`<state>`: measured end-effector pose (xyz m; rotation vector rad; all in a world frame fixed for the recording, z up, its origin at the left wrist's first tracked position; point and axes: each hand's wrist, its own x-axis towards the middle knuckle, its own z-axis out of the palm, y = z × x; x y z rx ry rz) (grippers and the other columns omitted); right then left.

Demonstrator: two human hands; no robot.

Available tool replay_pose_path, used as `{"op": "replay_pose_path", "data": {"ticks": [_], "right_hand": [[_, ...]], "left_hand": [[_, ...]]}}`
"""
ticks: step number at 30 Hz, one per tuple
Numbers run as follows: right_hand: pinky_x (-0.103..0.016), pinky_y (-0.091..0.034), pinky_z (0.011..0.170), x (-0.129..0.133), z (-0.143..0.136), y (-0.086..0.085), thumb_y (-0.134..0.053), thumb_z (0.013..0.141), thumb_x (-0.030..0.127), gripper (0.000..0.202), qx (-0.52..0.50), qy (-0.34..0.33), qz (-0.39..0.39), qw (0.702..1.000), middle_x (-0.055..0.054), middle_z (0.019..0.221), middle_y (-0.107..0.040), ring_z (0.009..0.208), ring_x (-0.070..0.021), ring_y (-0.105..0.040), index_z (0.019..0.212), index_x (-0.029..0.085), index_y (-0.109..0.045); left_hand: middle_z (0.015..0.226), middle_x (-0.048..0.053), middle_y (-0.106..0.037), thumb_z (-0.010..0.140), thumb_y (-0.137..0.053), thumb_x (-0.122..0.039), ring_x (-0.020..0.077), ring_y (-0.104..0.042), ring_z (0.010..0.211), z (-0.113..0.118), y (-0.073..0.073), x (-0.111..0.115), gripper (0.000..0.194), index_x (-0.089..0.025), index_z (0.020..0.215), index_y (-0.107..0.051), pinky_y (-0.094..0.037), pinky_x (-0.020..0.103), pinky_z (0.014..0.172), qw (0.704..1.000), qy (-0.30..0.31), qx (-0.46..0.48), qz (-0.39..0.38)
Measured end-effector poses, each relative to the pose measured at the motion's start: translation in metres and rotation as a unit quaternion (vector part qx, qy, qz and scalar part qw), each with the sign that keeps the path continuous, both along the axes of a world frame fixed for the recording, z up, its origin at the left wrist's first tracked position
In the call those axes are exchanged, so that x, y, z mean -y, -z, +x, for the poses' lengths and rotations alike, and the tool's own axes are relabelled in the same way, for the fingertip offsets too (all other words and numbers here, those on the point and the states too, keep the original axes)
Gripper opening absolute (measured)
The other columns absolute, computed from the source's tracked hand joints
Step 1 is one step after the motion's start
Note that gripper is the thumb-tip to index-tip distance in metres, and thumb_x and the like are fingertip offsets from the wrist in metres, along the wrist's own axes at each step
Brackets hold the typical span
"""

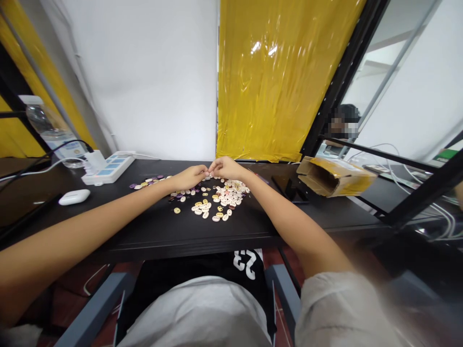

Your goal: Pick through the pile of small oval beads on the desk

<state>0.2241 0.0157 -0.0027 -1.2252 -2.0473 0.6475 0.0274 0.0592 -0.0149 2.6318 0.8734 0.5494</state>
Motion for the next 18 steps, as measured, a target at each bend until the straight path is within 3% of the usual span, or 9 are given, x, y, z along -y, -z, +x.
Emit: {"op": "replay_pose_path", "data": {"ticks": [4,12,18], "right_hand": [[-0.024,-0.046,0.058,0.0005,0.0009,-0.0023,-0.068,0.072,0.019,0.023,-0.021,0.003,-0.003,1.000,-0.007,0.077,-0.072,0.061,-0.0120,-0.059,0.093,0.010,-0.074],[-0.023,-0.046,0.057,-0.0005,0.0023,-0.0027,-0.069,0.075,0.021,0.020,-0.046,0.021,-0.008,0.999,-0.005,0.072,-0.070,0.057,-0.0102,-0.057,0.090,0.010,-0.074],[-0.024,-0.047,0.054,-0.0052,0.0039,0.0009,-0.071,0.073,0.018,0.011,-0.092,0.021,-0.022,0.995,-0.004,0.073,-0.071,0.056,-0.0113,-0.058,0.082,0.013,-0.071]], "left_hand": [[0.087,0.010,-0.068,0.090,-0.042,-0.037,0.0203,-0.059,0.078,0.0020,0.0008,-0.0041,0.031,-0.015,0.090,-0.063,-0.044,0.031,0.069,0.998,-0.023,0.054,-0.035],[0.080,0.011,-0.067,0.085,-0.032,-0.013,0.0160,-0.057,0.066,0.0040,0.0013,-0.0105,0.037,-0.010,0.098,-0.066,-0.046,0.028,0.061,0.986,-0.028,0.117,-0.114],[0.076,0.007,-0.068,0.077,-0.049,0.000,0.0138,-0.064,0.069,0.0071,0.0019,-0.0025,0.023,-0.012,0.093,-0.061,-0.051,0.028,0.071,0.925,-0.009,0.264,-0.272]]}}
